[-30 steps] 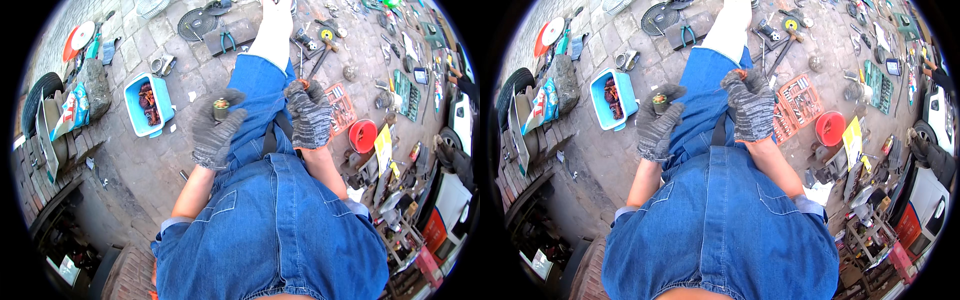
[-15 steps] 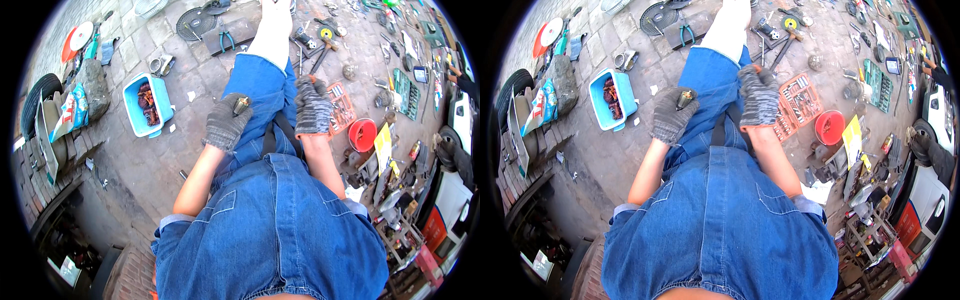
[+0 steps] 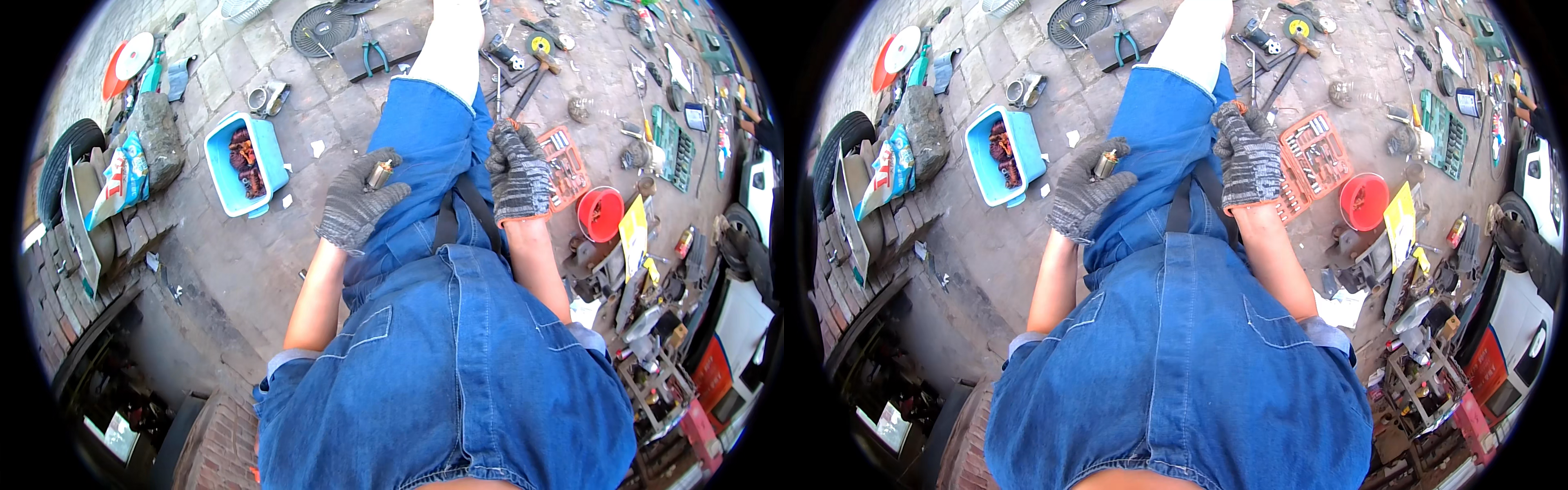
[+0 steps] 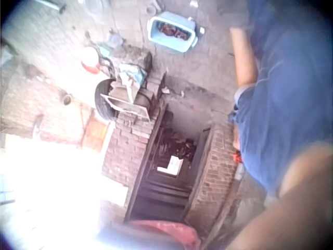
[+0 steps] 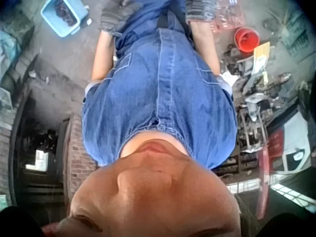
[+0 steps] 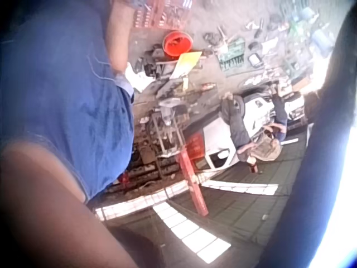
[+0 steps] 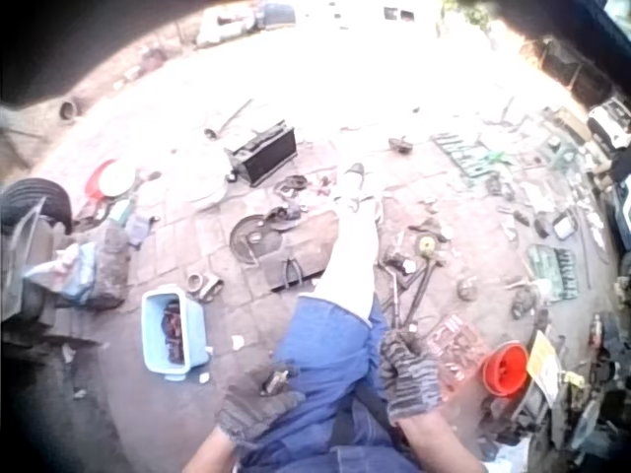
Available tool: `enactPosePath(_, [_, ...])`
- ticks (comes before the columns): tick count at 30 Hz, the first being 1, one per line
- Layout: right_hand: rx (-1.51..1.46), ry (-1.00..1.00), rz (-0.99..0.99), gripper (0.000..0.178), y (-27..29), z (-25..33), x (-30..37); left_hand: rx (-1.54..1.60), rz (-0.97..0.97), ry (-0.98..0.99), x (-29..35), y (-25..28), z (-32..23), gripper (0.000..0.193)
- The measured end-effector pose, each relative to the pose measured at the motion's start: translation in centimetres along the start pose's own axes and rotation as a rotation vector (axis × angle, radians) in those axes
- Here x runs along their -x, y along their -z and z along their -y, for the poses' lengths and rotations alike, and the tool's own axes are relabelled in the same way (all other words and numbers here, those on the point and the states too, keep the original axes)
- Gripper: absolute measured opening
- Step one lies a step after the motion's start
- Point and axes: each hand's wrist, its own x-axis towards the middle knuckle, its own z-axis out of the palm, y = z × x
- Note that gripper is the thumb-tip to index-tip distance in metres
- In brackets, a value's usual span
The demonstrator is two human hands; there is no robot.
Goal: The person sits on the ground in a cluttered workshop and uses pliers to strip the insulation from a thick multi-strand copper cable. They then twist the exposed copper strands together by hand and place the prepared wire into a blue plastic bin.
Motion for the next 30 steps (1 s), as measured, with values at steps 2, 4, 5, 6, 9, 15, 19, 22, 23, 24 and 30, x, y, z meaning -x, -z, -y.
enactPosePath(2, [0.009,-0.003,0.067,0.012,-0.2,0.3,0.4,0.255,0.056,0.205,0.6,0.7,-2.2,0.045])
enactPosePath(4, [0.051,-0.009,0.123,0.012,-0.5,0.7,1.0,0.643,0.152,0.141,1.1,1.0,-2.4,0.051])
enactPosePath(5, [0.087,-0.002,0.163,0.013,-0.9,1.0,1.6,0.839,0.199,0.107,1.3,1.2,-2.5,0.054])
enactPosePath(6, [0.144,-0.002,0.18,0.013,-1.2,1.3,2.2,0.879,0.236,0.08,1.5,1.2,-2.9,0.058])
enactPosePath(9, [0.277,-0.025,0.23,0.014,-2.4,2.6,4.3,1.0,0.305,0.004,1.9,1.0,-4.8,0.066])
enactPosePath(15, [0.438,0.149,0.427,0.017,-3.8,4.2,7.6,1.006,0.248,-0.089,2.8,0.0,-7.3,0.071])
enactPosePath(19, [0.441,0.16,0.515,0.028,-4.5,4.9,9.5,0.884,0.15,-0.128,3.1,-0.3,-7.3,0.068])
enactPosePath(22, [0.556,0.224,0.543,0.038,-4.4,4.8,9.8,0.762,0.078,-0.164,3.3,-0.4,-7.4,0.064])
enactPosePath(23, [0.577,0.236,0.556,0.04,-4.3,4.8,9.8,0.726,0.064,-0.168,3.3,-0.4,-7.4,0.063])
enactPosePath(24, [0.598,0.249,0.569,0.042,-4.4,4.7,9.9,0.689,0.067,-0.202,3.3,-0.4,-7.4,0.061])
enactPosePath(30, [0.725,0.43,0.518,0.043,-4.8,4.3,9.9,0.287,0.045,-0.423,3.0,-0.1,-7.2,0.049])
